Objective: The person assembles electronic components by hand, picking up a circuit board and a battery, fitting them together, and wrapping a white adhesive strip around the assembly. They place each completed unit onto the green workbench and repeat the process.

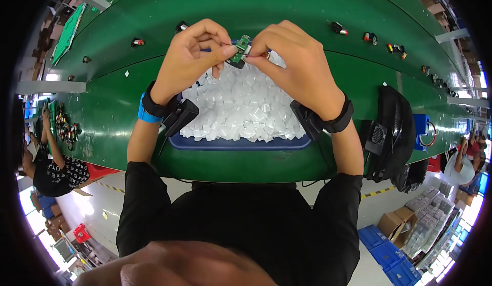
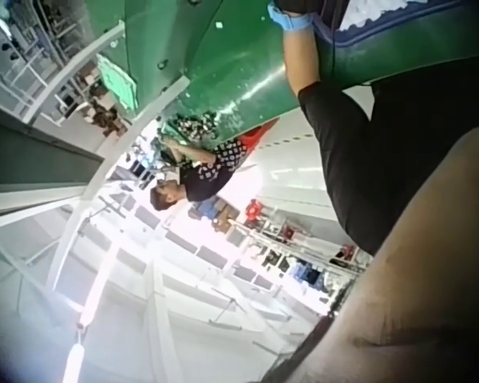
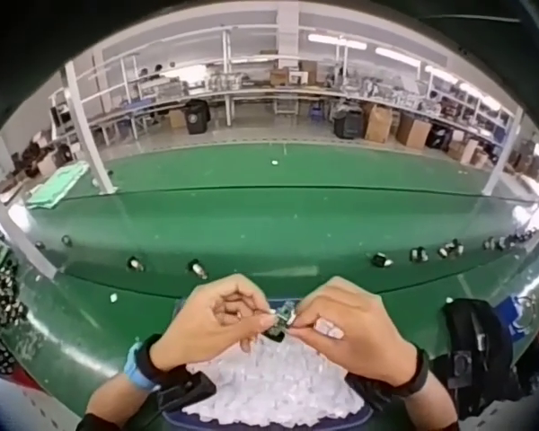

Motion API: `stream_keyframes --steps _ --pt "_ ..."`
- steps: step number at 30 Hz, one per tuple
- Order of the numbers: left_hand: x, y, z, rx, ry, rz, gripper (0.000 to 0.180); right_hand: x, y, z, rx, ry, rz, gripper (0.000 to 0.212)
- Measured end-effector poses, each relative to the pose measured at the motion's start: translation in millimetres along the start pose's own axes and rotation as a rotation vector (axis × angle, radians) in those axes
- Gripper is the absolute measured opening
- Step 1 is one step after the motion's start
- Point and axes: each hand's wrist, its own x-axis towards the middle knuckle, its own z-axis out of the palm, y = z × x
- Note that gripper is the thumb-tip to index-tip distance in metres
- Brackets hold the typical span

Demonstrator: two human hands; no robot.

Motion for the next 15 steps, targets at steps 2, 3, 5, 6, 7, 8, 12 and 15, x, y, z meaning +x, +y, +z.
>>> stream_keyframes --steps 2,3,5,6,7,8,12,15 --pt "-0.3 0.1 3.4 -0.03 0.001 0.021 0.022 -0.8 -5.9 -0.7 0.032 -0.01 0.032 0.018" --pt "-1.0 2.9 8.4 0.06 0.067 0.096 0.02 -0.2 -10.5 -0.9 0.087 0.0 0.103 0.017" --pt "-3.4 7.0 16.2 0.236 0.197 0.249 0.017 -0.4 -16.2 -0.8 0.2 0.02 0.244 0.014" --pt "-3.9 7.1 16.9 0.237 0.189 0.246 0.017 -1.4 -15.2 -0.2 0.2 0.026 0.251 0.014" --pt "-4.4 6.7 17.2 0.295 0.177 0.273 0.017 -2.1 -13.1 0.9 0.16 0.008 0.237 0.014" --pt "-5.4 6.0 18.2 0.353 0.171 0.301 0.016 -3.0 -10.8 1.5 0.121 -0.014 0.221 0.014" --pt "-5.1 2.7 20.7 0.44 0.163 0.324 0.017 -7.6 -6.4 1.9 0.087 -0.12 0.235 0.013" --pt "-6.1 2.5 21.0 0.509 0.172 0.34 0.017 -7.5 -8.8 2.4 0.095 -0.158 0.235 0.012"
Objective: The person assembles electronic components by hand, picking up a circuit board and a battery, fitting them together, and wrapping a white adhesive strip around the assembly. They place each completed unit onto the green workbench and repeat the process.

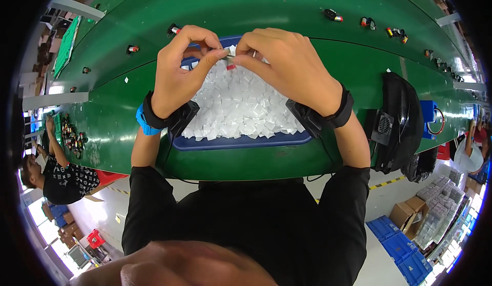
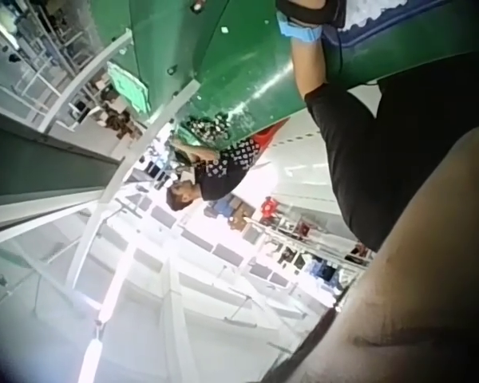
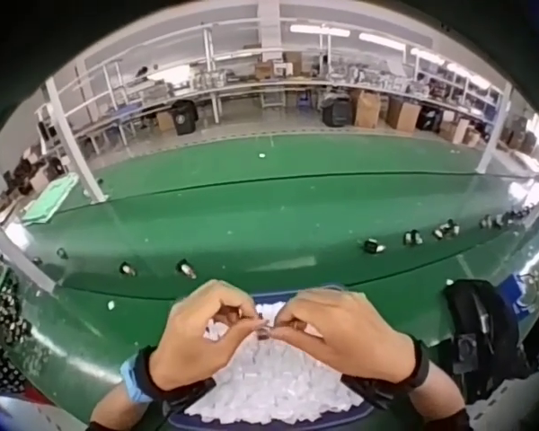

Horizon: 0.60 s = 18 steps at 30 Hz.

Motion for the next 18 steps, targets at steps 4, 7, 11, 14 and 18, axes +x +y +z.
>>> stream_keyframes --steps 4,7,11,14,18 --pt "-2.3 4.7 3.9 0.128 0.018 0.034 0.017 -0.1 -2.7 1.8 -0.03 0.006 -0.054 0.011" --pt "-3.8 6.5 7.0 0.187 0.012 0.016 0.018 -1.1 -2.2 7.4 -0.091 0.027 -0.098 0.01" --pt "-6.3 2.7 9.7 0.054 0.037 -0.001 0.02 -2.2 1.4 17.3 -0.146 0.075 -0.109 0.01" --pt "-3.3 7.5 9.4 0.199 0.036 0.118 0.018 0.3 8.2 15.5 -0.307 0.176 -0.077 0.01" --pt "-3.9 10.8 4.3 0.423 -0.165 0.193 0.017 -1.9 9.3 22.4 -0.414 0.21 -0.094 0.012"
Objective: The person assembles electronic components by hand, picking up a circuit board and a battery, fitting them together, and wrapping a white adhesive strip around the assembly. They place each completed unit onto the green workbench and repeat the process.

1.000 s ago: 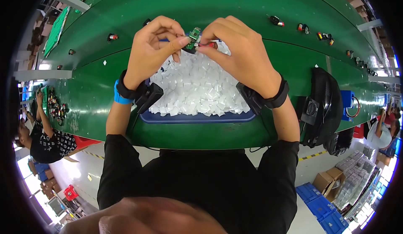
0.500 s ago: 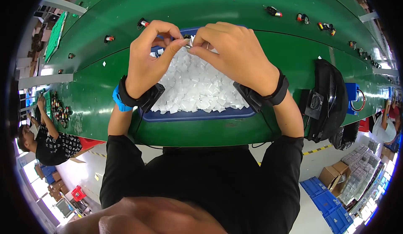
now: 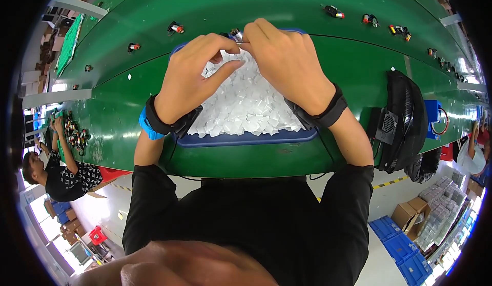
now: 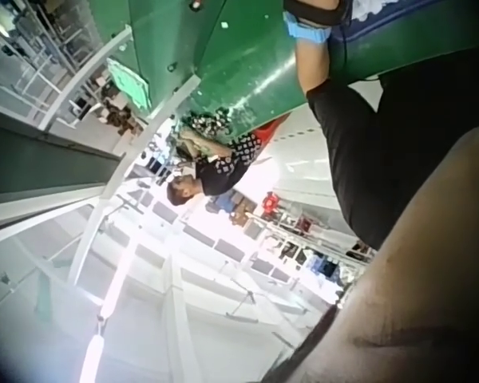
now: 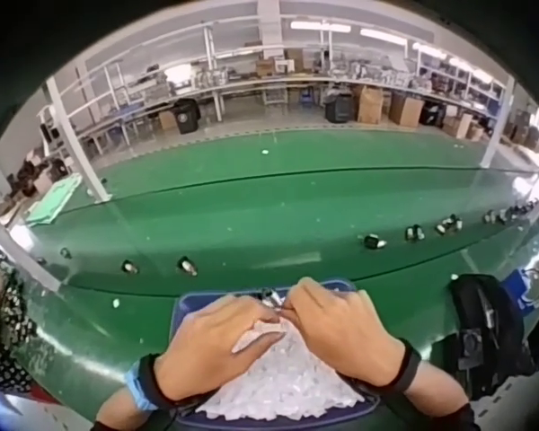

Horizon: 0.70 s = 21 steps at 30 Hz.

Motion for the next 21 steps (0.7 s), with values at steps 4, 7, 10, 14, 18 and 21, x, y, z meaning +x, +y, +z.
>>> stream_keyframes --steps 4,7,10,14,18,21 --pt "4.0 -6.5 -1.0 -0.298 0.242 -0.212 0.017 4.5 0.9 -1.4 -0.057 0.045 -0.051 0.014" --pt "1.7 -32.1 -13.5 -0.477 0.061 -0.531 0.022 7.3 -1.8 -2.3 -0.057 0.107 -0.102 0.015" --pt "5.1 -36.1 -20.3 -0.76 -0.112 -0.728 0.028 6.0 -2.3 -4.1 -0.056 0.108 -0.155 0.016" --pt "8.6 -30.2 -26.2 -1.092 -0.248 -0.762 0.033 6.9 -2.2 -7.6 0.065 0.058 -0.148 0.016" --pt "5.0 -28.5 -21.0 -0.927 -0.177 -0.63 0.031 10.1 -1.2 -8.7 0.379 0.029 0.06 0.016" --pt "1.1 -28.5 -12.4 -0.813 -0.134 -0.53 0.029 8.6 1.1 -8.9 0.554 -0.064 0.231 0.016"
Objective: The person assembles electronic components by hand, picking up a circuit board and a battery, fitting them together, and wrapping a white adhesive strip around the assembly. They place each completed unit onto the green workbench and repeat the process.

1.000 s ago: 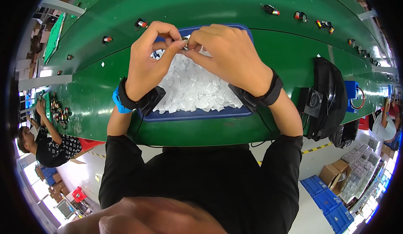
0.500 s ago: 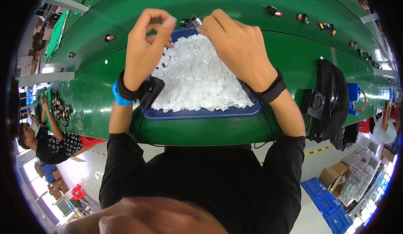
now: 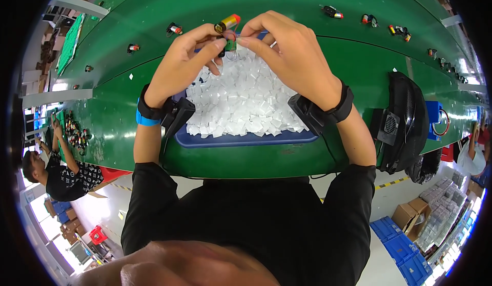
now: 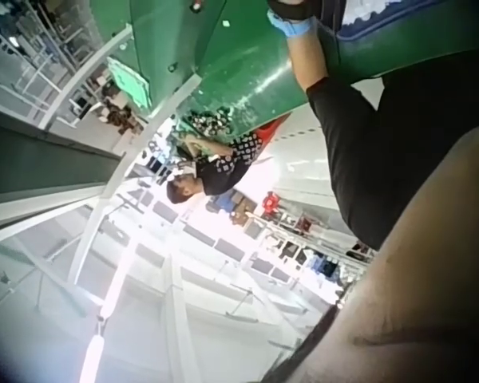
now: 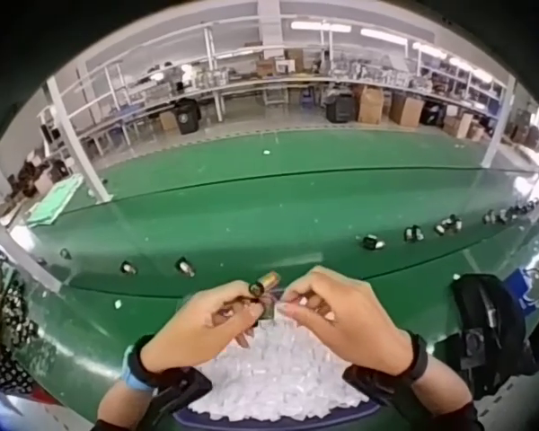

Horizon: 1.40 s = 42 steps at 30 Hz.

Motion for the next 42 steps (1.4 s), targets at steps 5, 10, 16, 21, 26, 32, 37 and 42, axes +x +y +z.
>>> stream_keyframes --steps 5,10,16,21,26,32,37,42 --pt "-3.1 1.7 8.1 0.084 -0.003 0.02 0.026 -0.2 4.3 -2.5 -0.028 -0.054 0.038 0.013" --pt "-4.0 3.1 10.6 0.137 0.036 -0.003 0.025 -2.6 3.1 -1.6 -0.119 -0.075 -0.044 0.013" --pt "-2.0 4.3 6.5 0.108 0.057 0.016 0.027 -0.7 -1.7 -11.1 0.054 -0.051 -0.053 0.013" --pt "-1.0 4.1 2.5 -0.048 0.004 -0.028 0.032 4.3 2.6 -19.0 -0.055 0.035 -0.036 0.011" --pt "-2.7 6.8 1.1 -0.081 -0.057 -0.031 0.036 2.8 -1.9 -12.3 -0.049 0.048 -0.181 0.018" --pt "-3.3 5.7 3.1 -0.068 -0.046 -0.034 0.037 -0.4 -4.6 -9.1 0.047 -0.021 -0.169 0.022" --pt "-2.2 5.9 2.8 -0.088 -0.058 -0.046 0.036 0.1 -5.8 -9.7 0.058 -0.011 -0.158 0.022" --pt "-2.5 7.2 5.6 -0.166 0.025 -0.01 0.031 -1.1 -13.8 -13.5 -0.23 0.044 -0.251 0.025"
